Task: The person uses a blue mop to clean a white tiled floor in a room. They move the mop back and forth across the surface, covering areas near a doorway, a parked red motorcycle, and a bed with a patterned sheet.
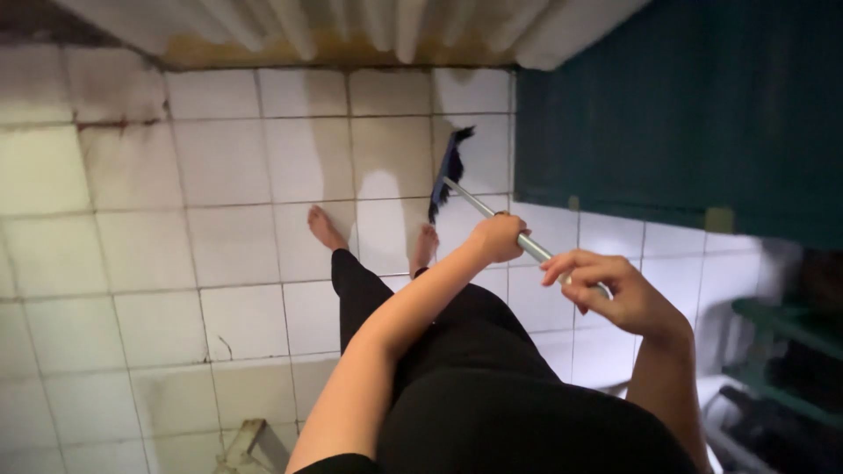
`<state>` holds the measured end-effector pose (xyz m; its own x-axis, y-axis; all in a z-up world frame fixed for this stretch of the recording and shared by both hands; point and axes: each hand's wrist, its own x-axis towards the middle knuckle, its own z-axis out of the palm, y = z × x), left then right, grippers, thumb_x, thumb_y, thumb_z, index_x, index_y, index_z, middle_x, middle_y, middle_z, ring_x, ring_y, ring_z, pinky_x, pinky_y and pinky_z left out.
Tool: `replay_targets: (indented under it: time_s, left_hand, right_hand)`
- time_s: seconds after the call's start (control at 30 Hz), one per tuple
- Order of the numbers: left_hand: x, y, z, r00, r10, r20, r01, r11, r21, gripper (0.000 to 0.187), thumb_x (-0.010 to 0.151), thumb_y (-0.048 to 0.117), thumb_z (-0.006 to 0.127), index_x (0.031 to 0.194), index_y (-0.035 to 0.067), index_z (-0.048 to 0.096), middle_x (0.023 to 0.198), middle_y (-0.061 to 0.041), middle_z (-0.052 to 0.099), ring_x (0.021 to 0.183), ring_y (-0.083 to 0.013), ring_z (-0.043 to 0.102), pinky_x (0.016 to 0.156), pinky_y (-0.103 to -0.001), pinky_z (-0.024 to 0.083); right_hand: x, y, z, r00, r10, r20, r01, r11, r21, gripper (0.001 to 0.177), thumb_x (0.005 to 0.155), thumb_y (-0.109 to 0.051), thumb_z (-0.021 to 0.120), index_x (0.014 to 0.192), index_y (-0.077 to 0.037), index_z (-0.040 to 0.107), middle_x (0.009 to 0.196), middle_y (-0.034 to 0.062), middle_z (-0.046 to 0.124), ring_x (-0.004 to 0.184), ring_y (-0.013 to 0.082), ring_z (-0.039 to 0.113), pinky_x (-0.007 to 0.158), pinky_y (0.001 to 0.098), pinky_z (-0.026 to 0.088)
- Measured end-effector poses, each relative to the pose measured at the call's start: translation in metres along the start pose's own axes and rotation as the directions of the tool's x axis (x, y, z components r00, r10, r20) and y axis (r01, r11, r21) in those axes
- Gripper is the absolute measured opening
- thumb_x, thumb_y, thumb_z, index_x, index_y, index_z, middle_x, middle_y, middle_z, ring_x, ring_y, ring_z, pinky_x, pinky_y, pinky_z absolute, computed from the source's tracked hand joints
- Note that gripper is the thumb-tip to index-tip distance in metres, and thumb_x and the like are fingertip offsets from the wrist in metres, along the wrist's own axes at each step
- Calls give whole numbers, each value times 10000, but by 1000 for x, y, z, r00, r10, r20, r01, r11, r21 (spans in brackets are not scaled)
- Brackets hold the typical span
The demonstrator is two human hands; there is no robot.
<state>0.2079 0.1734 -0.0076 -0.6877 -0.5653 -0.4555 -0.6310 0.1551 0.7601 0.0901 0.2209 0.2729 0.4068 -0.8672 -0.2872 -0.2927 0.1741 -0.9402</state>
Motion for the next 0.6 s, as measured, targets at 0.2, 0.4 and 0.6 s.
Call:
replay_targets:
  time_s: [0.2,0.4,0.6]
  left_hand:
    - [-55,-40,-40,981,-134,-142,128,991,-50,225,784,236,722,994,178,775,992,-134,739,1050,-337,740,888,-476,625]
    - [-111,-110,-89,937,-258,-237,249,966,-66,257,805,261,729,1027,142,777,1006,-148,749,1070,-328,736,891,-509,620]
    - [-153,-228,-130,845,-404,-351,399,913,-91,227,806,241,728,991,120,782,969,-158,754,1034,-340,746,855,-533,621]
  right_hand:
    - [55,-19,27,960,-118,254,115,993,28,454,1018,-142,611,582,-53,525,962,167,802,891,287,747,1033,650,412]
    - [126,-23,77,895,-183,406,174,983,60,441,992,-163,649,565,-61,603,989,196,794,992,349,766,1076,628,410]
    - [205,-18,156,865,-244,439,197,969,149,432,1012,-181,645,603,-48,612,1057,222,770,1083,355,716,1109,635,371]
